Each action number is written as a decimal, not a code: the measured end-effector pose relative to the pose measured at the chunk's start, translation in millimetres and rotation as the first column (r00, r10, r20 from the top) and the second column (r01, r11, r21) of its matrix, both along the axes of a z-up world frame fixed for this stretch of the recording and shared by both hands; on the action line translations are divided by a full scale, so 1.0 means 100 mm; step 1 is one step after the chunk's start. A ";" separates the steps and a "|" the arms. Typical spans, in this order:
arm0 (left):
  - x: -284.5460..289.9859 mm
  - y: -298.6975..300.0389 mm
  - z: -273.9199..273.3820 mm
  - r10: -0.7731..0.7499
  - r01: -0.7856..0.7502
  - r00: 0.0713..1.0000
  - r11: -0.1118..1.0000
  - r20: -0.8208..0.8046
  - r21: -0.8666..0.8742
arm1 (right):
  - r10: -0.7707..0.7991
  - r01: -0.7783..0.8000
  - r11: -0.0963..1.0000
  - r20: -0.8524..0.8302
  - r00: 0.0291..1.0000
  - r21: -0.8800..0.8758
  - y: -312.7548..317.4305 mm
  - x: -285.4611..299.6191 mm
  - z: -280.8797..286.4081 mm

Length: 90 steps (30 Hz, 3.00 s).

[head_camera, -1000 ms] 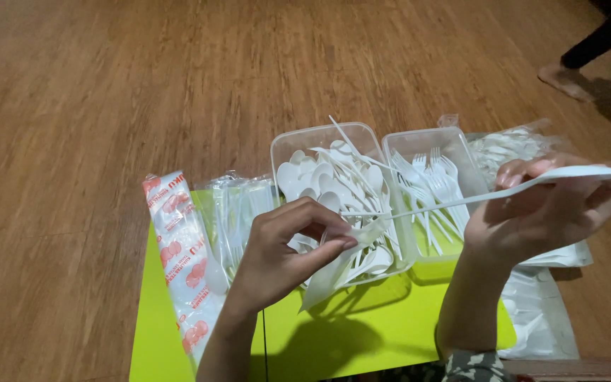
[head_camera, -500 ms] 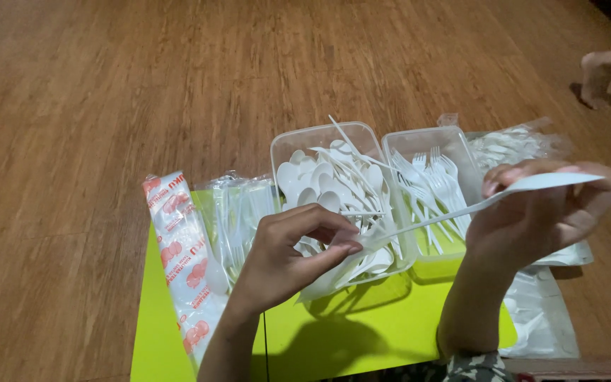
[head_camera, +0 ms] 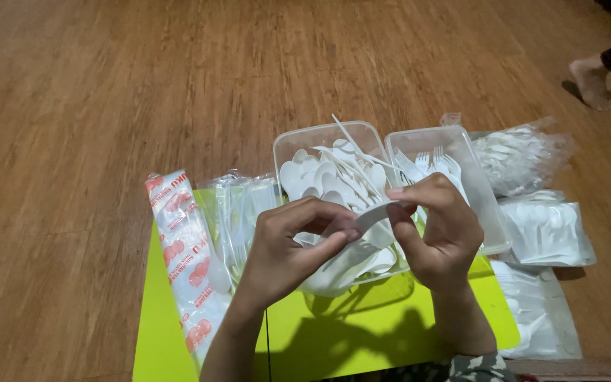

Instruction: The person is organizing plastic cutlery by placing individual forks and spoons into small plastic bags.

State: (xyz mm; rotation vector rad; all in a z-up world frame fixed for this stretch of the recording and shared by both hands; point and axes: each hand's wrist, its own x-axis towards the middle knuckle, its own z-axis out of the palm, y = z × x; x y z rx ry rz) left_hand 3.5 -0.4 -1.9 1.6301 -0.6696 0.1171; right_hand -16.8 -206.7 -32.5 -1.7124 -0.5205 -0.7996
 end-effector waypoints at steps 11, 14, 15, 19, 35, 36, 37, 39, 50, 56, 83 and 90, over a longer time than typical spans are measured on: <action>0.00 -0.03 0.01 0.035 -0.035 0.999 0.999 0.016 -0.020 | -0.191 0.197 0.916 0.054 0.980 -0.350 0.22 -0.11 0.27; 0.01 -0.02 0.01 0.046 -0.046 0.999 0.999 0.018 -0.007 | -0.221 0.219 0.904 0.036 0.975 -0.367 0.24 -0.12 0.28; 0.02 -0.02 0.00 0.051 -0.051 0.999 0.999 0.015 -0.009 | -0.241 0.239 0.894 0.044 0.970 -0.378 0.25 -0.12 0.28; 0.01 -0.01 0.00 0.064 -0.064 0.998 0.998 0.015 -0.012 | -0.131 0.097 0.893 -0.046 0.990 -0.440 0.14 -0.13 0.30; -0.08 0.25 0.11 0.015 -0.039 0.990 0.984 0.141 0.172 | 0.239 -0.504 0.693 -0.495 0.835 -0.516 0.01 0.10 0.21; -0.11 0.32 0.14 -0.029 0.008 0.992 0.987 0.124 0.161 | 0.261 -0.515 0.684 -0.487 0.834 -0.517 0.09 0.06 0.25; -0.12 0.40 0.13 -0.012 -0.006 0.993 0.987 0.115 0.159 | 0.273 -0.531 0.674 -0.494 0.825 -0.514 0.16 0.03 0.23; -0.16 0.57 0.14 -0.059 0.018 0.988 0.963 0.145 0.268 | 0.244 -0.437 0.632 -0.372 0.896 -0.640 0.29 -0.06 0.18; -0.41 1.52 0.12 0.081 -0.167 0.976 0.876 0.205 0.453 | -0.108 0.199 0.221 0.178 0.978 -0.955 1.33 -0.39 -0.94; -0.46 1.68 0.04 0.239 -0.293 0.955 0.849 0.176 0.439 | -0.059 0.268 0.065 0.264 0.963 -0.961 1.49 -0.45 -1.31; 1.42 1.52 -1.69 0.294 0.160 0.643 0.851 -0.707 0.500 | 0.261 0.365 0.630 0.630 0.732 -0.685 1.57 -0.21 -1.41; 1.30 1.66 -1.46 0.251 0.140 0.780 0.823 -0.573 0.551 | 0.420 0.082 0.645 0.443 0.792 -0.759 1.63 -0.41 -1.66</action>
